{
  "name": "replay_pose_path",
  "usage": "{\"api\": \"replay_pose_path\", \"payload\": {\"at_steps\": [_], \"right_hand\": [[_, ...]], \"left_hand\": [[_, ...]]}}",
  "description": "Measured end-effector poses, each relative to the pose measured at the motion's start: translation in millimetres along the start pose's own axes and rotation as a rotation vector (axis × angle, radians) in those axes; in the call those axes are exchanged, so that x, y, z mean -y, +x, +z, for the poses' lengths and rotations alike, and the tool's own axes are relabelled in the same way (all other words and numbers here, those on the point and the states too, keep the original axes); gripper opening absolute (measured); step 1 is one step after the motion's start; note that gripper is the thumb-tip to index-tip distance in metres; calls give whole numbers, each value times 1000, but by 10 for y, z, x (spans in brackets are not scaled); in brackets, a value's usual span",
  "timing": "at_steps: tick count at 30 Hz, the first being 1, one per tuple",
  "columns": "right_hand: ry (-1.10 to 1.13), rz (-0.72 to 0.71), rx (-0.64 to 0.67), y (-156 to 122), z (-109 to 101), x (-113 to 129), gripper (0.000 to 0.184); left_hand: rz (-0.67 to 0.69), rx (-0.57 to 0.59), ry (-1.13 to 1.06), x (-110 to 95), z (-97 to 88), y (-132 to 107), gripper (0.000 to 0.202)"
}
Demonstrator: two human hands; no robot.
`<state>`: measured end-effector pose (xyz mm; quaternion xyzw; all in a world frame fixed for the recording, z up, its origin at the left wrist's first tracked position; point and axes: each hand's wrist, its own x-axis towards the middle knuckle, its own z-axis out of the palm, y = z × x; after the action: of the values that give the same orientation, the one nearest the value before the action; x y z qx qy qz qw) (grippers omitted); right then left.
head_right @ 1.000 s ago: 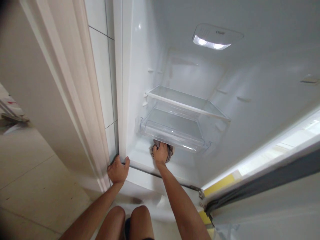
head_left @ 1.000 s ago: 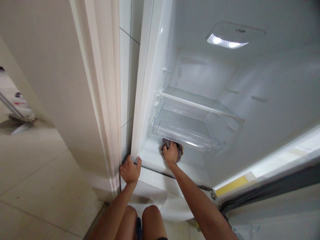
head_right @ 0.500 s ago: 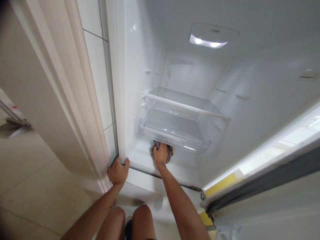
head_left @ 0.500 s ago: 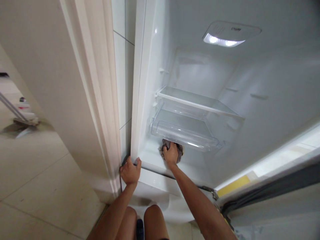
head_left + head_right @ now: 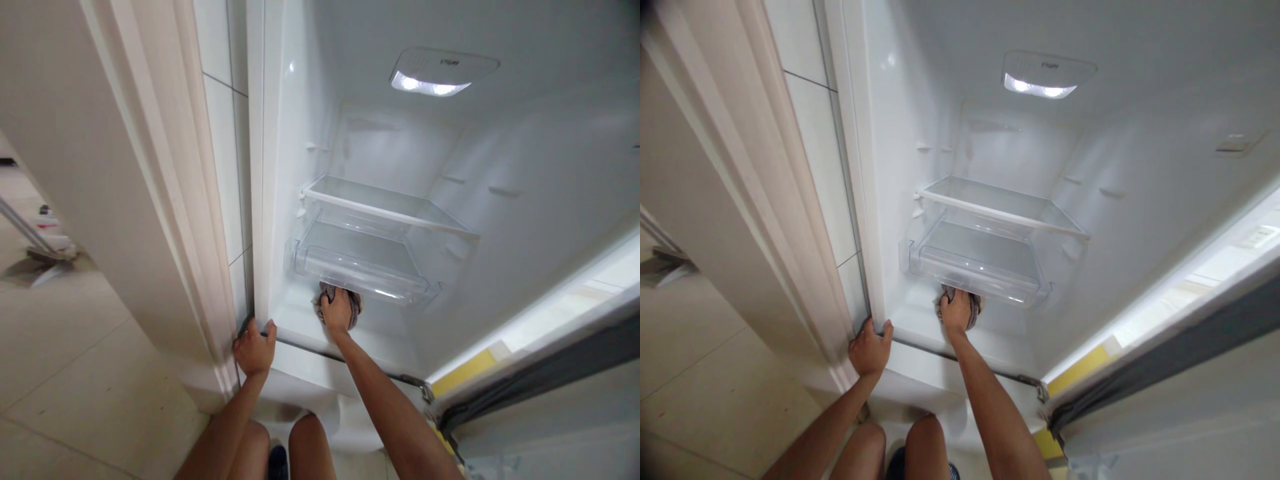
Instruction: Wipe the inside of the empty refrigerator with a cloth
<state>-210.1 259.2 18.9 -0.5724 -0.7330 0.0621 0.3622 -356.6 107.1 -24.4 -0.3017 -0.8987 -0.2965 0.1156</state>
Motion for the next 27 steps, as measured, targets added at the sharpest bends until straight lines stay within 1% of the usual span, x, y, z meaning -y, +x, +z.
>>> {"api": "replay_pose_path", "payload": {"at_steps": [5,12,17,22,27], "right_hand": [[36,-2,-10,0,2,12,44],[87,9,-27,-7,-7,14,39],[127,35,-44,-19,-6,19,39],[165,52,-61,-28,7,19,37],[228,70,-59,-43,6,13,35]], "left_hand": [[-4,-8,9,18,15,16,62],[-16,46,40,31,29,44,62],[-46,101,28,32,4,57,64],[-52,102,11,55,1,66,61],[-80,126,25,69,-2,61,64]]}}
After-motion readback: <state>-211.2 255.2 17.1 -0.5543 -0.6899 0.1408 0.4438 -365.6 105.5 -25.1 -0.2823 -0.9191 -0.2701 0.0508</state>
